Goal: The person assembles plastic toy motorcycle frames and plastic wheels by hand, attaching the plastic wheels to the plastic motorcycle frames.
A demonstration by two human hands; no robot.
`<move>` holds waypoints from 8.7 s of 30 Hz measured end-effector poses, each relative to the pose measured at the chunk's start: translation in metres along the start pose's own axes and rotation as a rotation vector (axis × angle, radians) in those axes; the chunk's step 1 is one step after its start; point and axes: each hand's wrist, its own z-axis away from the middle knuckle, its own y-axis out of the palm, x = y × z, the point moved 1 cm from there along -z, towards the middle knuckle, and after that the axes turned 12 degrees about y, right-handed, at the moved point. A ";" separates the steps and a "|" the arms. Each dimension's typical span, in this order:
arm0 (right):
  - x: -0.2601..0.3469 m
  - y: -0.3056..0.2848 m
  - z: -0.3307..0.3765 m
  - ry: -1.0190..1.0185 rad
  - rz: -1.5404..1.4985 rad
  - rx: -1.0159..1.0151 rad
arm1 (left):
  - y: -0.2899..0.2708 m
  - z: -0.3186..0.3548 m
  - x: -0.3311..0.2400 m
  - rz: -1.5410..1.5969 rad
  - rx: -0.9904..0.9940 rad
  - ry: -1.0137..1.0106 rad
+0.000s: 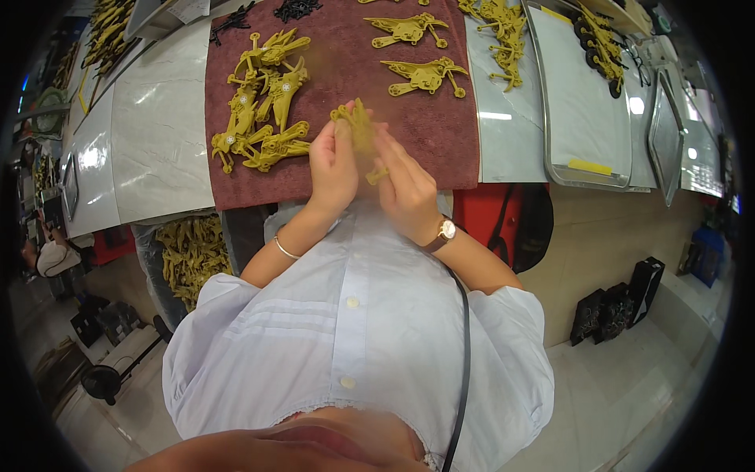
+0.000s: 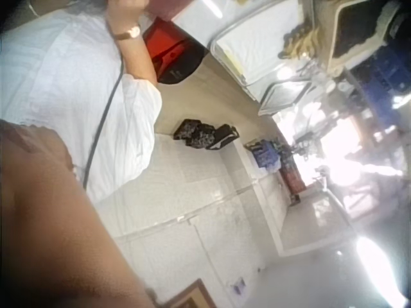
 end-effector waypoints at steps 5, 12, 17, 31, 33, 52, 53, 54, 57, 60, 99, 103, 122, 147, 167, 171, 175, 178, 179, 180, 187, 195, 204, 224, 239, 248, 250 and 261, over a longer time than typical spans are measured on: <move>0.002 -0.002 -0.001 0.065 -0.057 -0.006 | 0.001 -0.001 -0.006 0.015 -0.007 -0.010; 0.003 -0.004 -0.009 -0.034 0.076 0.037 | 0.007 -0.004 -0.008 0.121 -0.091 -0.033; 0.003 0.004 -0.005 -0.125 0.311 0.084 | 0.004 -0.004 -0.004 0.107 -0.060 -0.016; 0.002 0.003 -0.008 0.119 0.044 0.030 | 0.000 -0.005 0.005 0.018 -0.056 -0.060; 0.000 0.005 -0.007 0.114 0.034 0.015 | 0.000 -0.004 0.006 -0.005 -0.063 -0.073; -0.002 0.002 -0.009 0.176 -0.033 -0.013 | 0.004 -0.004 0.004 0.016 -0.108 -0.057; -0.002 0.002 -0.009 0.176 -0.033 -0.014 | 0.004 -0.004 0.005 0.013 -0.110 -0.051; -0.003 0.002 -0.009 0.181 -0.044 -0.013 | 0.004 -0.004 0.005 0.010 -0.113 -0.045; 0.001 -0.001 -0.010 0.214 -0.065 0.020 | 0.004 -0.004 0.003 -0.036 -0.104 -0.035; 0.002 -0.002 -0.010 0.238 -0.072 0.054 | 0.006 -0.003 0.001 -0.026 -0.106 -0.020; -0.130 -0.103 -0.157 -0.045 0.835 -0.150 | 0.015 -0.008 -0.025 -0.422 0.357 0.114; -0.077 -0.085 -0.141 -0.073 0.302 0.284 | 0.011 -0.008 -0.040 -0.360 0.305 0.146; -0.058 -0.059 -0.120 -0.051 0.259 0.437 | -0.019 -0.016 -0.076 -1.016 0.388 0.717; 0.034 -0.007 -0.076 0.285 -0.734 0.653 | -0.065 -0.027 -0.089 -0.809 0.291 0.809; 0.026 -0.007 -0.061 0.544 -0.902 0.339 | -0.048 -0.009 -0.064 0.150 0.201 -0.081; 0.030 -0.028 -0.051 -0.005 -0.230 0.518 | -0.050 -0.013 -0.066 0.118 0.084 -0.094; 0.026 -0.018 -0.038 -0.258 -0.023 0.369 | -0.047 -0.012 -0.062 0.039 0.121 -0.069; 0.022 -0.015 -0.031 -0.263 0.031 0.308 | -0.047 -0.011 -0.057 0.095 0.074 -0.041; 0.019 -0.012 -0.026 -0.261 0.030 0.309 | -0.045 -0.010 -0.056 0.094 0.073 -0.044; 0.016 -0.010 -0.020 -0.241 0.031 0.229 | -0.043 -0.009 -0.057 0.149 0.034 -0.022; 0.015 -0.003 -0.013 0.147 -0.145 -0.026 | -0.042 -0.010 -0.052 0.241 0.004 -0.020; -0.067 -0.075 -0.109 0.097 0.427 -0.473 | -0.042 -0.006 -0.050 0.376 -0.115 -0.147; -0.111 -0.097 -0.156 0.193 0.970 -0.245 | -0.060 0.000 -0.051 -0.351 0.193 0.058; 0.026 0.009 -0.067 -0.254 0.148 0.612 | -0.119 0.003 -0.083 -1.302 0.184 0.409; 0.061 0.010 -0.075 0.106 -0.523 0.524 | -0.093 0.003 -0.098 0.151 0.237 -0.180; 0.053 0.019 -0.046 -0.259 -0.244 0.462 | -0.086 0.007 -0.090 0.262 -0.024 -0.243; 0.048 0.024 -0.042 -0.304 -0.215 0.444 | -0.091 0.007 -0.089 0.241 -0.013 -0.249; 0.062 0.053 -0.019 -0.436 -0.011 0.292 | -0.103 0.022 -0.060 -0.033 -0.201 0.067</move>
